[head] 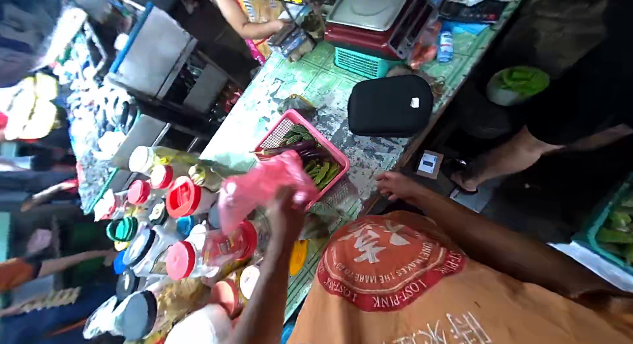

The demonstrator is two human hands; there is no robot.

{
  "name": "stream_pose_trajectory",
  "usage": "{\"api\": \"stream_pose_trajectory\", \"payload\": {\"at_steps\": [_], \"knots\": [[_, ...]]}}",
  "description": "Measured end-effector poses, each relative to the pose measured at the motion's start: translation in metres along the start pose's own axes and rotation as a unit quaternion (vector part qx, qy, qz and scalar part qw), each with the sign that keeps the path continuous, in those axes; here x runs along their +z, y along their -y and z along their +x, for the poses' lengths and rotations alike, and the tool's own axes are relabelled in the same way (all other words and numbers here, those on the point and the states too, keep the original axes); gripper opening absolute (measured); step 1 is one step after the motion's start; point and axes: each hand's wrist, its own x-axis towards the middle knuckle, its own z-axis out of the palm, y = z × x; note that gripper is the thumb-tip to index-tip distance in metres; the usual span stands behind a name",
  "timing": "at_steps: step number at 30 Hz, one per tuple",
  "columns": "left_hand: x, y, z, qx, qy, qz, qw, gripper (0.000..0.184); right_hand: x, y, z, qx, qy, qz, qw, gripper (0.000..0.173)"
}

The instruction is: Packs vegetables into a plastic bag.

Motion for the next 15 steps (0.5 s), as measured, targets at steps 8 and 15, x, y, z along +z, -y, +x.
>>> {"api": "stream_pose_trajectory", "payload": {"at_steps": [8,15], "knots": [[0.139,0.012,-0.027,-0.343,0.056,0.091,0.933,0.038,-0.064,0.055,0.081,0.0,0.055,-0.244,0.968,0.049],[0.144,0.008,0.033,-0.45,0.107,0.168,0.87,0.047,-0.078,0.075,0.137,-0.023,0.102,-0.366,0.925,0.038]]}}
